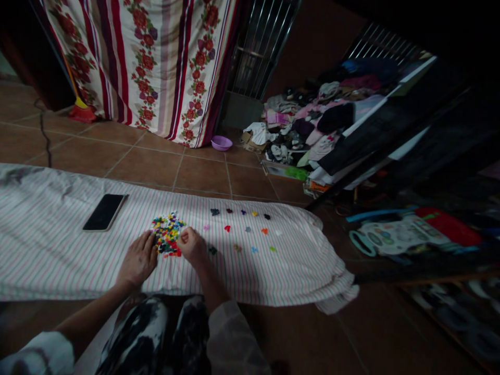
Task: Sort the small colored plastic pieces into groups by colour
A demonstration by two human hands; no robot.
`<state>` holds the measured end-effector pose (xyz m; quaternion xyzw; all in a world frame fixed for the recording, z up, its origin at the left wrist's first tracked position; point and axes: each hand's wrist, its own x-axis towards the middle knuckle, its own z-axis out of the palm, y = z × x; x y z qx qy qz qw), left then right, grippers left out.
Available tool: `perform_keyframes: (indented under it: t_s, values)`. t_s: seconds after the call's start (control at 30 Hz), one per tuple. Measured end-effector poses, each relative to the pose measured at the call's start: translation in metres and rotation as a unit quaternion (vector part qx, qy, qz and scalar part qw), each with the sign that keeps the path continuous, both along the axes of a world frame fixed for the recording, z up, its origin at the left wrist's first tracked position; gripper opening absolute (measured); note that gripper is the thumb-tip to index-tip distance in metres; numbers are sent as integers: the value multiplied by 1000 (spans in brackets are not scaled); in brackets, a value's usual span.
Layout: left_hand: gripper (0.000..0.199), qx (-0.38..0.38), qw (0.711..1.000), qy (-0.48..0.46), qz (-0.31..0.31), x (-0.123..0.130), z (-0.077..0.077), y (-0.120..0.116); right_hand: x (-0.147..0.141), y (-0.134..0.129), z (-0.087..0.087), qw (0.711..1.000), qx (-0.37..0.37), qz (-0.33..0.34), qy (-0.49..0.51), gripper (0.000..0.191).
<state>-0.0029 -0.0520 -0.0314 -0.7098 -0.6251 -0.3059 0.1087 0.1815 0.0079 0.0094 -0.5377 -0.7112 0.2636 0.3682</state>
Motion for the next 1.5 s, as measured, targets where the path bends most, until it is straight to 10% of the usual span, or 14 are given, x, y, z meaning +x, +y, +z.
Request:
perform_keyframes:
  t_s: [0.47,0.87,1.5]
  values:
    - [49,14,1000,4,-14,-2,-3,1,81,10,5,991,86,-98,-5,26]
    - [47,3,1000,8,-11,-3,-3,2,171,15,4,966,-2,-256,37,37]
    - [44,-4,999,50,-6,-4,-1,1,230,44,0,916,-50,-352,-187,31]
